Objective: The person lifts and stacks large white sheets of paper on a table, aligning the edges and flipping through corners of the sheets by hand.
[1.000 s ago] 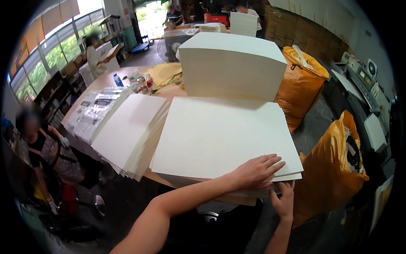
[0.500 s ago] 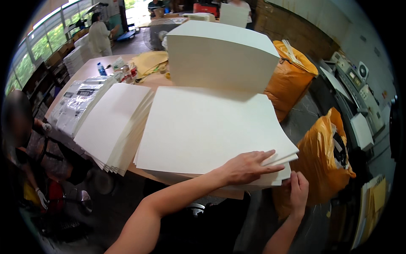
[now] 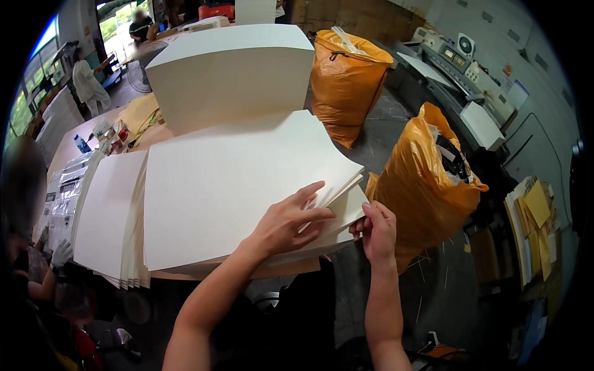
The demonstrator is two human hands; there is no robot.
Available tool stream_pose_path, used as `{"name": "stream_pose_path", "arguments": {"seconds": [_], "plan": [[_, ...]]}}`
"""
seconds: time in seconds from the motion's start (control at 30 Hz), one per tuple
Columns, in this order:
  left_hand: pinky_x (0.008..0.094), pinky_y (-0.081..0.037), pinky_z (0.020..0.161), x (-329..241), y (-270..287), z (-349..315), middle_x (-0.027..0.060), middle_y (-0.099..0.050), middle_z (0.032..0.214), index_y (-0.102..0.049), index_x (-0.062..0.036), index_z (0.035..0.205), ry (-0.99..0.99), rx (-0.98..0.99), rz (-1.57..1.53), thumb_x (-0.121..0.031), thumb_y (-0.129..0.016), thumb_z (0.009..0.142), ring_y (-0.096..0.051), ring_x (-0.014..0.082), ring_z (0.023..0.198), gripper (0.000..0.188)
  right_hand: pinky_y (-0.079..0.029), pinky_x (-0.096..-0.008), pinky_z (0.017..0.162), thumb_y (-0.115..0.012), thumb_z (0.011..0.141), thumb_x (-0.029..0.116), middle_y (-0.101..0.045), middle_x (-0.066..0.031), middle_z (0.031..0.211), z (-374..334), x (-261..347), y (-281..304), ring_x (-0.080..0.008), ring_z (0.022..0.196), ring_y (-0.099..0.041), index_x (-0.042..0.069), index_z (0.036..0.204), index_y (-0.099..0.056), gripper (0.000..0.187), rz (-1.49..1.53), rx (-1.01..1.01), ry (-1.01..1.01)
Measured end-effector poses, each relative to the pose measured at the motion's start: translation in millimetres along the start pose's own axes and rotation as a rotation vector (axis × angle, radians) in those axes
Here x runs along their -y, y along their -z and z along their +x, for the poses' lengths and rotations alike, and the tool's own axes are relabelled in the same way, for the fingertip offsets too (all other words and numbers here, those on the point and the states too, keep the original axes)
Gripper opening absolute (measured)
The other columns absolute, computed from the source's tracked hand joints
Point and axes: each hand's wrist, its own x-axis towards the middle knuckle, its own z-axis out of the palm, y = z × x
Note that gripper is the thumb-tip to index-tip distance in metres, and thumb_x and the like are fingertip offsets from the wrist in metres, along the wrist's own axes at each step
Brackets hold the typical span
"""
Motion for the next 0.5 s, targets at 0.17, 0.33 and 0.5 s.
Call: {"name": "stream_pose_path", "arguments": {"seconds": [0.17,0.33,0.5], "plan": [[0.0437,-0.061,0.096,-8.3,5.5,2.8,0.0176,-0.047,0.154,-0.073,-0.0262,0.118,-0.027,0.038,0.041,-0.04,-0.091,0.074,-0.067,0.0385,0.121,0.049,-0.046,-0.0293,0.053,-0.056,0.106,0.019,-0.056,-0.0068,0.062,3.8,6.3,-0.1,-0.0184,0.058,-0.061,0.007,0.07,-0.051,0.038,0.163,0.05,-0.031],[0.0427,-0.06,0.092,-3.4,0.9,2.4,0.0146,-0.049,0.154,-0.072,-0.0325,0.12,-0.031,0.009,0.026,-0.046,-0.09,0.074,-0.068,0.0372,0.12,0.051,-0.045,-0.0286,0.055,-0.056,0.106,0.018,-0.056,-0.0065,0.062,5.1,8.1,0.5,-0.0177,0.058,-0.061,0.007,0.07,-0.051,0.039,0.137,0.078,-0.021],[0.046,-0.058,0.104,-8.0,3.9,4.0,0.015,-0.05,0.153,-0.076,-0.022,0.116,0.055,0.037,-0.084,-0.028,-0.095,0.069,-0.065,0.0387,0.125,0.051,-0.044,-0.0269,0.055,-0.061,0.105,0.022,-0.055,-0.0036,0.063,6.8,4.1,7.7,-0.016,0.06,-0.062,0.008,0.07,-0.051,0.039,0.101,0.109,-0.03]]}}
